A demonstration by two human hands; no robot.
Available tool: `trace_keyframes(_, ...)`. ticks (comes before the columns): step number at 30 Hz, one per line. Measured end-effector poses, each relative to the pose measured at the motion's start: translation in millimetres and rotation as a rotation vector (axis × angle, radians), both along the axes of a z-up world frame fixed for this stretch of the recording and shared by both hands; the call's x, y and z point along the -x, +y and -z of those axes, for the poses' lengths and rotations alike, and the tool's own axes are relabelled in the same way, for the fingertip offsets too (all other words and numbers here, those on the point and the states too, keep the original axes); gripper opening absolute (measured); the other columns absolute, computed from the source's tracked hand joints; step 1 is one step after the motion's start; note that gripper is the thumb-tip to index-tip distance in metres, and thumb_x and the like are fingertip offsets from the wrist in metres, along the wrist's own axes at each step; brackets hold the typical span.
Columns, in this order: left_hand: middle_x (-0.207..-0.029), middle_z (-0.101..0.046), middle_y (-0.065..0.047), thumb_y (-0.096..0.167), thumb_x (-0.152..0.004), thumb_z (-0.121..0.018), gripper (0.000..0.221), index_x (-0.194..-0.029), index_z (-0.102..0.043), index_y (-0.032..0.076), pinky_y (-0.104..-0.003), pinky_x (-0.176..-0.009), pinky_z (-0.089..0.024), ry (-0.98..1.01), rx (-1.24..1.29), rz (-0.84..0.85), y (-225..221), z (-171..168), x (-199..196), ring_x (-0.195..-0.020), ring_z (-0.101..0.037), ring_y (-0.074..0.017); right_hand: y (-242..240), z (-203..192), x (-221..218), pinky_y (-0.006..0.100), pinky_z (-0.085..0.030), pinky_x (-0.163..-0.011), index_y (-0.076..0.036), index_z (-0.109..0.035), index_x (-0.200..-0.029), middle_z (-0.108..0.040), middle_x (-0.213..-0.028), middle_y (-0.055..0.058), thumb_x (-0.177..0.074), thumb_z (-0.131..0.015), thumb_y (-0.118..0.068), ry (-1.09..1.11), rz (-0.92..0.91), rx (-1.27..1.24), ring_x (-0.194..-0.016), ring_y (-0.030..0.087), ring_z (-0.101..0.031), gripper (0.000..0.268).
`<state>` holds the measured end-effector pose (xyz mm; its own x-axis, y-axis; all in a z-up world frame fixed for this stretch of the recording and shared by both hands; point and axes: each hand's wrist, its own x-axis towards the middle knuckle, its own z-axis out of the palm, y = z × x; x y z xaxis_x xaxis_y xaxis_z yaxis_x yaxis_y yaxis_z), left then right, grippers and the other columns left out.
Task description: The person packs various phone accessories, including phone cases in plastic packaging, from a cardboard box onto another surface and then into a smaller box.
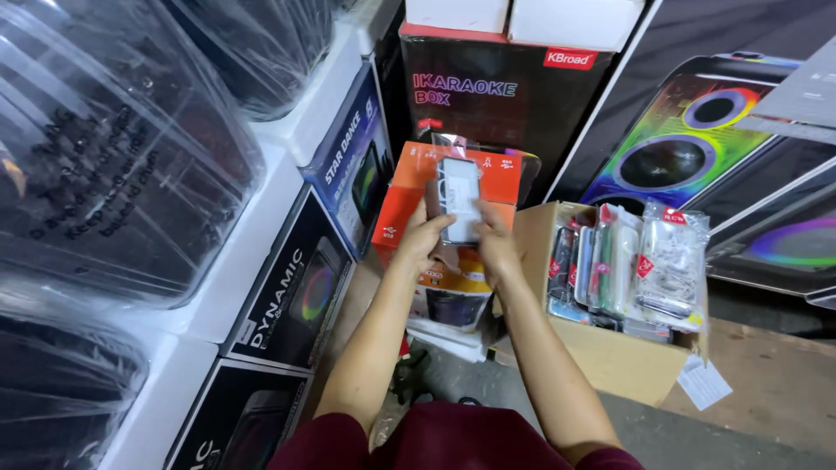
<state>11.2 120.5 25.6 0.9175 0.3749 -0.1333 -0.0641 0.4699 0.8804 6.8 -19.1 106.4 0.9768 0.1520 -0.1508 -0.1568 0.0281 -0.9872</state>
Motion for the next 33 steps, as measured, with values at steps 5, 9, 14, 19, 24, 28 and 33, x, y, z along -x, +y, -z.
trace_keyframes(5,-0.135,-0.061,-0.02,0.008,-0.084,-0.08,0.072,-0.149,-0.051,0.018,-0.046,-0.089,-0.056,0.102,-0.304,-0.105,21,5,-7,-0.116,-0.063,-0.033,-28,82,-40,0.044,-0.065,-0.068,-0.009,-0.051,-0.145,-0.058,-0.104,0.022,-0.083,-0.069,0.01,0.17,0.011,-0.171,-0.076,0.029,-0.068,0.067)
trace_keyframes(9,-0.167,-0.018,-0.024,0.052,-0.091,-0.071,0.086,-0.162,-0.03,0.025,-0.073,-0.106,-0.042,0.301,-1.108,0.008,27,-25,-11,-0.136,-0.042,-0.0604,-27,117,-49,0.044,-0.066,-0.062,-0.004,-0.062,-0.131,-0.069,-0.089,0.023,-0.076,-0.081,0.005,0.097,0.013,0.015,-0.072,0.031,-0.074,0.059)
trace_keyframes(14,-0.173,0.005,0.0,0.049,-0.109,-0.026,0.055,-0.163,-0.021,0.038,-0.07,-0.118,-0.014,0.543,-1.55,0.641,-24,-43,-36,-0.157,0.0,-0.0424,-20,144,-63,0.036,-0.062,-0.078,-0.019,-0.075,-0.113,-0.077,-0.094,0.009,-0.071,-0.087,-0.013,-0.046,-0.033,0.538,-0.093,0.025,-0.075,0.045)
trace_keyframes(19,-0.173,-0.007,-0.001,0.037,-0.112,-0.031,0.05,-0.162,-0.026,0.036,-0.065,-0.121,-0.013,0.368,-1.654,0.61,0,-24,-113,-0.158,-0.003,-0.0393,-23,90,-43,0.037,-0.065,-0.06,-0.001,-0.067,-0.115,-0.072,-0.085,0.023,-0.075,-0.082,0.005,0.134,0.016,0.099,-0.067,0.029,-0.074,0.043)
trace_keyframes(24,-0.163,-0.035,-0.018,0.029,-0.107,-0.047,0.054,-0.16,-0.037,0.022,-0.058,-0.116,-0.037,0.199,-1.851,-0.025,6,37,-83,-0.147,-0.035,-0.048,-10,107,-47,0.039,-0.062,-0.066,-0.006,-0.075,-0.115,-0.076,-0.088,0.016,-0.071,-0.087,-0.011,0.055,0.02,0.391,-0.08,0.026,-0.075,0.046)
trace_keyframes(28,-0.172,-0.019,-0.01,0.039,-0.108,-0.039,0.051,-0.157,-0.042,0.025,-0.056,-0.123,-0.018,0.251,-1.734,0.499,-26,-23,-57,-0.156,-0.015,-0.0429,-16,92,-46,0.035,-0.058,-0.065,-0.006,-0.077,-0.11,-0.075,-0.083,0.015,-0.071,-0.077,-0.004,0.037,-0.046,0.466,-0.079,0.024,-0.074,0.039)
trace_keyframes(33,-0.171,-0.02,-0.009,0.043,-0.109,-0.036,0.052,-0.16,-0.036,0.03,-0.061,-0.121,-0.022,0.331,-1.74,0.473,-1,-7,-144,-0.155,-0.019,-0.042,-21,82,-34,0.035,-0.062,-0.058,0.01,-0.062,-0.13,-0.069,-0.085,0.027,-0.079,-0.083,0.003,0.138,0.006,0.12,-0.066,0.026,-0.071,0.056)
